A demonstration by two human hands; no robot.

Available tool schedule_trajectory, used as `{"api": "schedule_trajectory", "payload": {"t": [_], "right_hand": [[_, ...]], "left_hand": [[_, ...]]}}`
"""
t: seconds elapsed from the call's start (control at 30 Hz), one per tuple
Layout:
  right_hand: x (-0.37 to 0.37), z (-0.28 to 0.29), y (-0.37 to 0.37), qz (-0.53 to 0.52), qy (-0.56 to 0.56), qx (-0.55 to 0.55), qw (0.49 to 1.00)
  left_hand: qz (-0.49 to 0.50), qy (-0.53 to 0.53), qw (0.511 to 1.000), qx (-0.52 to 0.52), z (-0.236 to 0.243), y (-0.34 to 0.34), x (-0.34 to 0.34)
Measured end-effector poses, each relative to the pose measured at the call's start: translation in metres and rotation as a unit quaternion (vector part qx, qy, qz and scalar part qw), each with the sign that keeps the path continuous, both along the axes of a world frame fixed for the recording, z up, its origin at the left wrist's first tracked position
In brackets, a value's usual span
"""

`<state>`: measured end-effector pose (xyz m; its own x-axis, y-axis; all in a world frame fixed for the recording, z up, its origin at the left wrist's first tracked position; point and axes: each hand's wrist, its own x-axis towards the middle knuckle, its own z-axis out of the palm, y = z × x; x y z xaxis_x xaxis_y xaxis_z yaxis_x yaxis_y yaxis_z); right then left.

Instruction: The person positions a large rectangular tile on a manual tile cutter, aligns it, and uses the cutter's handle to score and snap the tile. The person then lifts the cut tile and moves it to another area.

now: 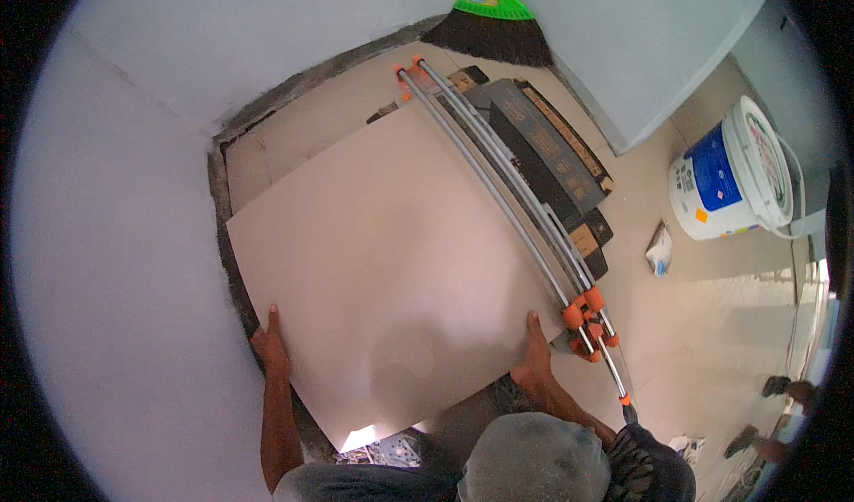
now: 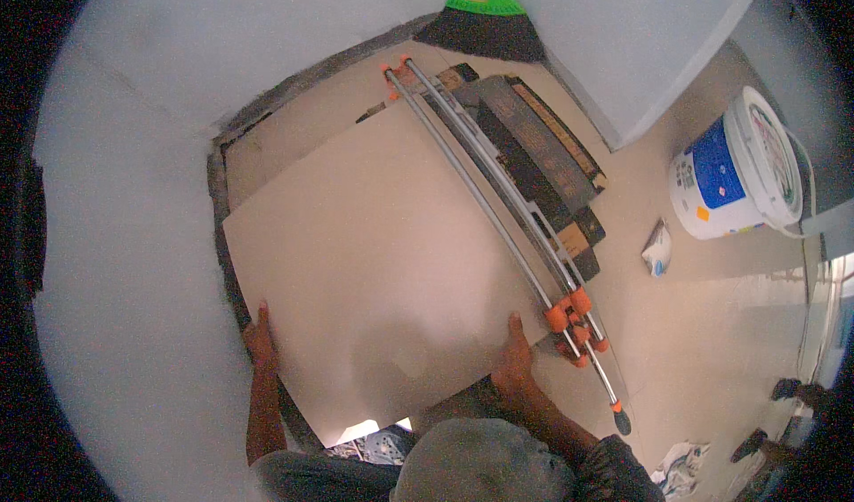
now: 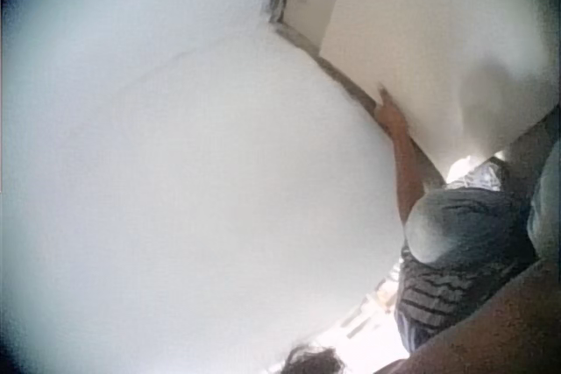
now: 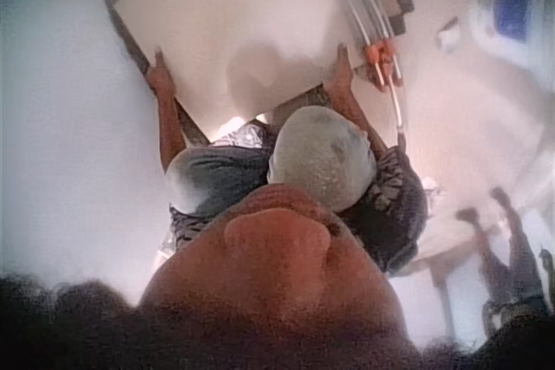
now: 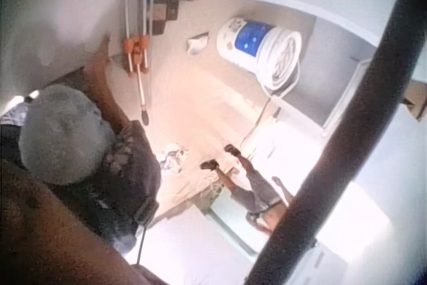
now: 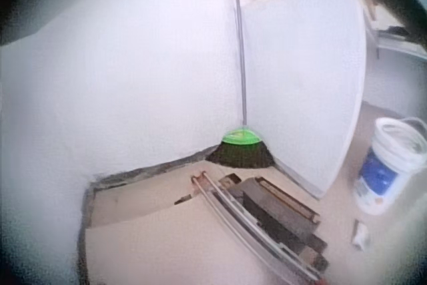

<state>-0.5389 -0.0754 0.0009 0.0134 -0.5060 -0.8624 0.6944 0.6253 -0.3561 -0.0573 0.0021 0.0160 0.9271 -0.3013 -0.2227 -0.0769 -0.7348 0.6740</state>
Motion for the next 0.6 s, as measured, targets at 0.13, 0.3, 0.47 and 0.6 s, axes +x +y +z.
{"api": "schedule_trajectory", "payload": {"t": [0.13, 0.3, 0.47, 0.6], "right_hand": [[-0.007, -0.020, 0.005, 0.022, 0.020, -0.022, 0.999], [0.011, 0.036, -0.006, 0.005, -0.041, -0.003, 0.999], [0.005, 0.023, -0.005, 0.013, -0.074, -0.022, 0.997], [0.002, 0.012, -0.001, 0.016, -0.059, -0.020, 0.998]], "left_hand": [[-0.023, -0.015, 1.000, -0.011, 0.009, -0.010, -0.014], [-0.009, 0.021, 0.999, 0.025, 0.024, -0.019, -0.021], [-0.004, 0.030, 0.999, 0.019, 0.024, -0.021, -0.020], [-0.005, 0.046, 0.998, -0.035, 0.007, -0.015, -0.010]]}}
